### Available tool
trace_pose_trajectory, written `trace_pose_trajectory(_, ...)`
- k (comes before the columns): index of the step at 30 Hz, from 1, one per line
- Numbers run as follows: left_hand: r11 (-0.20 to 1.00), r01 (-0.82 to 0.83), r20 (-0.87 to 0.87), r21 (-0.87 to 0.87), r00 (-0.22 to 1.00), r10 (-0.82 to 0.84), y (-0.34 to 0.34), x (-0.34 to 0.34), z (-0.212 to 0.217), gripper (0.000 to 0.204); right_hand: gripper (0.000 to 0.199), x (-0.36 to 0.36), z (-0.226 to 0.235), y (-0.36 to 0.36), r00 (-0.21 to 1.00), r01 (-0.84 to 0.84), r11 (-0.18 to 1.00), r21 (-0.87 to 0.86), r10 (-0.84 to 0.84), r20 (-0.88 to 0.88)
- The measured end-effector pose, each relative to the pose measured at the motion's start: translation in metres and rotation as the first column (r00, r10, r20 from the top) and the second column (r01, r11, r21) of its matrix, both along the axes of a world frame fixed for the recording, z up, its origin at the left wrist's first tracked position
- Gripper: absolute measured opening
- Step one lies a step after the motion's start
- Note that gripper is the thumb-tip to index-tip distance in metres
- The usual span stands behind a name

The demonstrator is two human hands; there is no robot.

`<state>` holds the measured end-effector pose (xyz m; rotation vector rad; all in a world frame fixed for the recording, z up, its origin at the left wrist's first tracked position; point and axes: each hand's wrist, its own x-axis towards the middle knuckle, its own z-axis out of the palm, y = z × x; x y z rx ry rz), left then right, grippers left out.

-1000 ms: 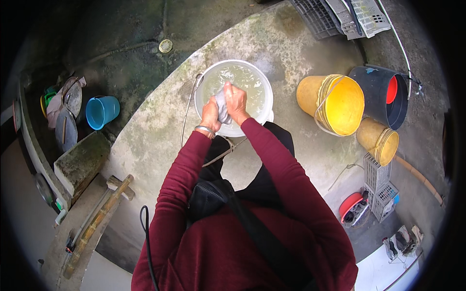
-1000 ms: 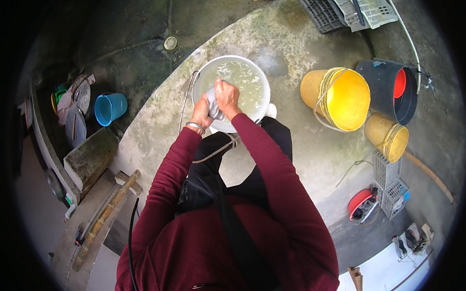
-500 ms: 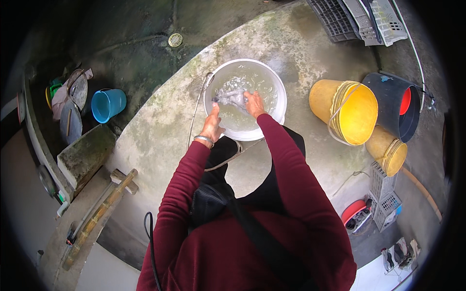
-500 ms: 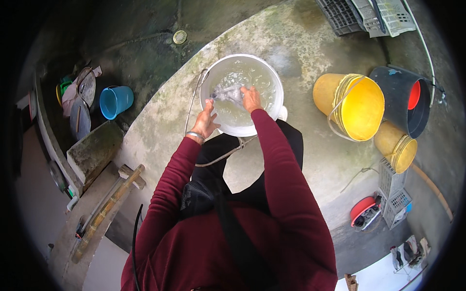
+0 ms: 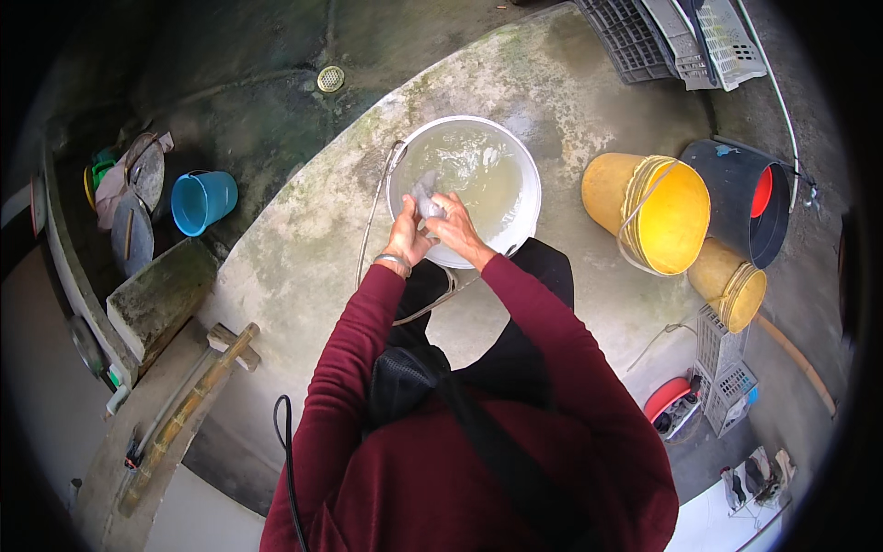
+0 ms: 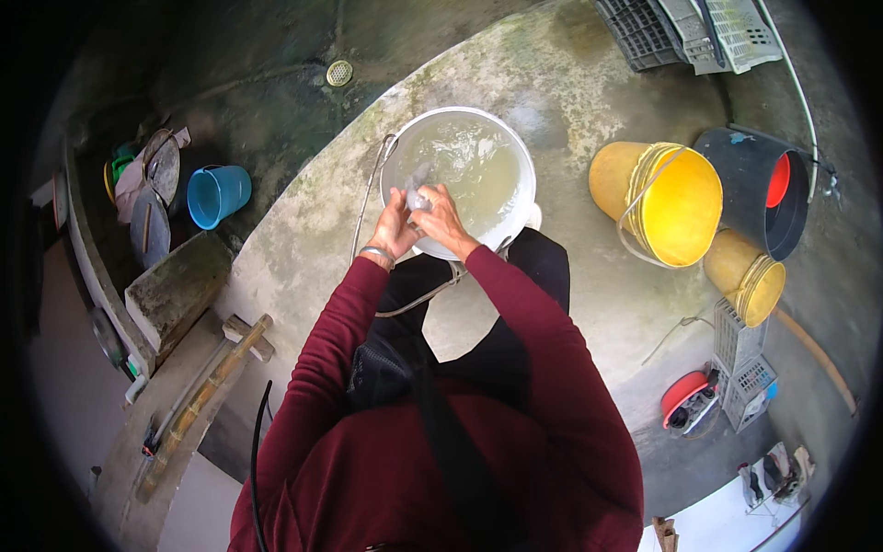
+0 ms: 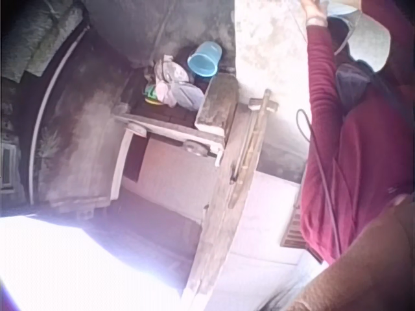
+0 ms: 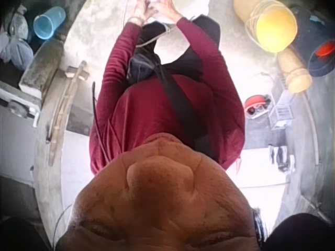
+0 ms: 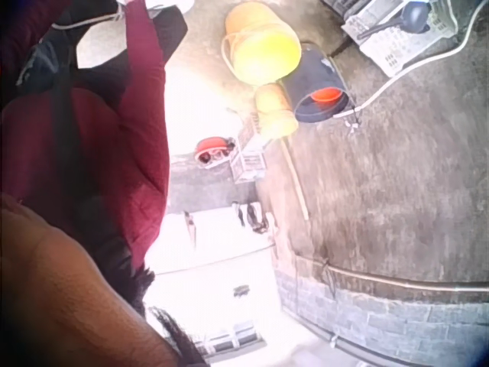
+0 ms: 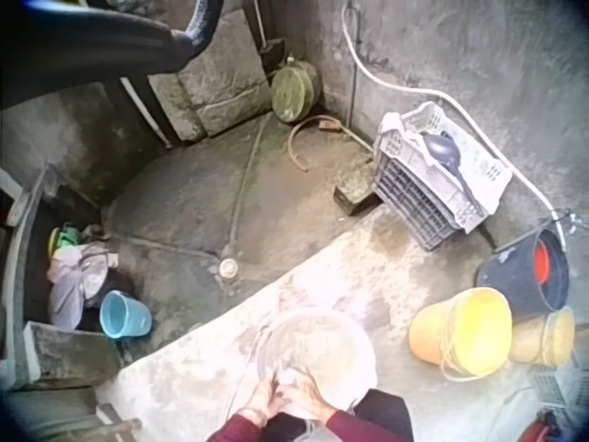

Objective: The person wipes a wooden table with a cloth, then walks to an outdoor area to wash the cloth in a bucket of water. After wringing it out, they return indoors to wipe a wooden chest and a red plastic stool. The person also briefly handles a red tote bag hanging on a door.

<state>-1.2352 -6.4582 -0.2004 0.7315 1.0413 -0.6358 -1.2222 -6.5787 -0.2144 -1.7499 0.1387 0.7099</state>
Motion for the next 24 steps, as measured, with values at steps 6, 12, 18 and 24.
trace_pose_trajectory(6,0.957,-0.038,0.004,-0.288,0.999,0.041,0.01,0.011,0.025,0.061,0.026,-0.009,0.122,-0.001,0.977,-0.113,0.978,0.177,0.076,0.201)
trace_pose_trajectory(12,0.922,-0.028,0.236,-0.385,0.963,0.127,0.011,0.004,-0.006,0.042,0.029,0.001,0.105,0.027,0.857,0.274,0.943,0.189,-0.329,0.396)
trace_pose_trajectory(18,0.998,-0.049,0.121,-0.038,0.991,0.054,-0.019,0.017,0.031,0.033,0.027,0.028,0.064,0.019,0.779,0.333,0.94,-0.071,-0.231,0.583)
trace_pose_trajectory(24,0.987,-0.158,0.259,0.012,0.954,0.149,-0.03,0.026,0.041,0.044,0.037,0.047,0.001,-0.018,0.782,0.621,0.732,-0.281,-0.606,0.149)
